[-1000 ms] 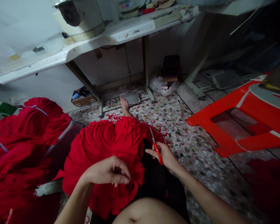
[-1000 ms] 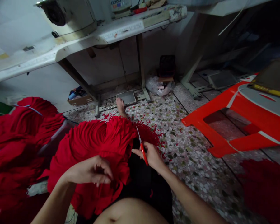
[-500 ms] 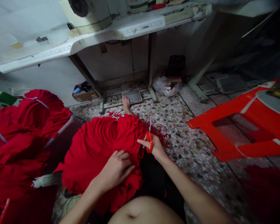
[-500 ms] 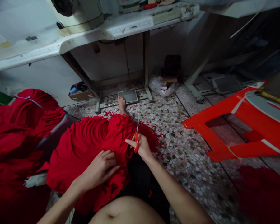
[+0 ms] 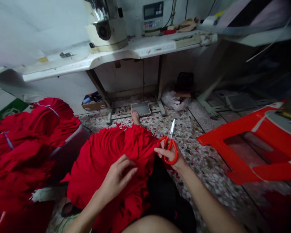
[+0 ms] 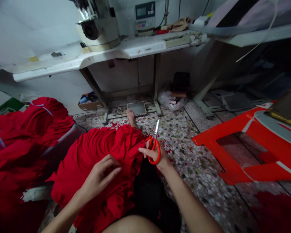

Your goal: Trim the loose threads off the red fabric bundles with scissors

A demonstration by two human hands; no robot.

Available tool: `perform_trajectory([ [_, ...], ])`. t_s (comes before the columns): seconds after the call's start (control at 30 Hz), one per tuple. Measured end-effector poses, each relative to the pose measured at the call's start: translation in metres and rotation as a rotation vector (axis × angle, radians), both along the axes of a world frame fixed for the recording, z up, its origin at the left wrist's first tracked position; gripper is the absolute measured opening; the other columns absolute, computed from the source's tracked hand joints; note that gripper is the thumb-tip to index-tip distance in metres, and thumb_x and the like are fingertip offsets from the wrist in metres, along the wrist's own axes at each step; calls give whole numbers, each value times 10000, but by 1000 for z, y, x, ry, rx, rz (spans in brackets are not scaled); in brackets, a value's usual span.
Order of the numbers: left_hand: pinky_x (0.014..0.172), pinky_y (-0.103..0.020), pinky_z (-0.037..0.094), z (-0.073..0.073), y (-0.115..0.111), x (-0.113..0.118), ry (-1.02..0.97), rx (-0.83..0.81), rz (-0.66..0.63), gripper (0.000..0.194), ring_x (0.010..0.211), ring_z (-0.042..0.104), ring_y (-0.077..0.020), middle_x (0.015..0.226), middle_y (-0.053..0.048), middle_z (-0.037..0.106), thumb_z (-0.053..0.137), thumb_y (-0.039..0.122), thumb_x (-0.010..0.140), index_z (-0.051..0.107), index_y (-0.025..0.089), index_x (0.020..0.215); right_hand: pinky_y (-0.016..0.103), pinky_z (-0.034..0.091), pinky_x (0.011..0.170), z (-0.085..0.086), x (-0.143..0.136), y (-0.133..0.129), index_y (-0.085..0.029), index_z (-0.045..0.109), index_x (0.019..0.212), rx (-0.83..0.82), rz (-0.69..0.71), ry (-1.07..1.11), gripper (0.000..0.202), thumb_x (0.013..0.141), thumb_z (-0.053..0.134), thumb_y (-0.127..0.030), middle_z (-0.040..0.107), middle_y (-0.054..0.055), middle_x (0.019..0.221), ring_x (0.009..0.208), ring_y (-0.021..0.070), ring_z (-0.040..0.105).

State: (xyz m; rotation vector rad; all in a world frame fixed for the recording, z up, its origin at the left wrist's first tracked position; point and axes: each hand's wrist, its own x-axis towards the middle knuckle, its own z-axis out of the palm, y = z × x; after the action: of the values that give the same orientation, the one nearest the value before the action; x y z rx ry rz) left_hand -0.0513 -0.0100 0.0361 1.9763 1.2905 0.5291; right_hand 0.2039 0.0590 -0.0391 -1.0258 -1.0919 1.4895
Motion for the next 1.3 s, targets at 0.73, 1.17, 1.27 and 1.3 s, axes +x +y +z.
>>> perform_trajectory([
  [0.73,645,-218,433,-22,42,52,-673,-726,265,364,648,555,-104,763,-17,672,895,439,756,752,108,811,311,512,732,-24,48,-113,-227,606,937,-66,362,-444,387,965,595,-613,698,46,867,776,215,660],
  [1.17,656,-214,445,-19,36,55,-599,-782,207,369,656,573,-104,779,-40,709,901,436,750,809,91,845,233,380,605,0,37,-92,-210,543,821,6,470,-527,336,987,643,-485,575,-49,704,642,131,508],
  [1.27,636,-212,434,-19,36,54,-589,-798,209,387,631,565,-100,759,-42,713,906,449,737,806,88,834,220,327,510,-5,33,-95,-203,545,752,-119,452,-513,406,908,738,-524,540,-65,590,553,117,482],
  [1.3,631,-213,432,-19,36,54,-587,-809,211,395,620,562,-100,747,-41,714,906,455,734,805,87,835,219,312,482,-7,33,-97,-203,544,730,-169,438,-505,433,876,768,-544,527,-69,554,520,115,477],
])
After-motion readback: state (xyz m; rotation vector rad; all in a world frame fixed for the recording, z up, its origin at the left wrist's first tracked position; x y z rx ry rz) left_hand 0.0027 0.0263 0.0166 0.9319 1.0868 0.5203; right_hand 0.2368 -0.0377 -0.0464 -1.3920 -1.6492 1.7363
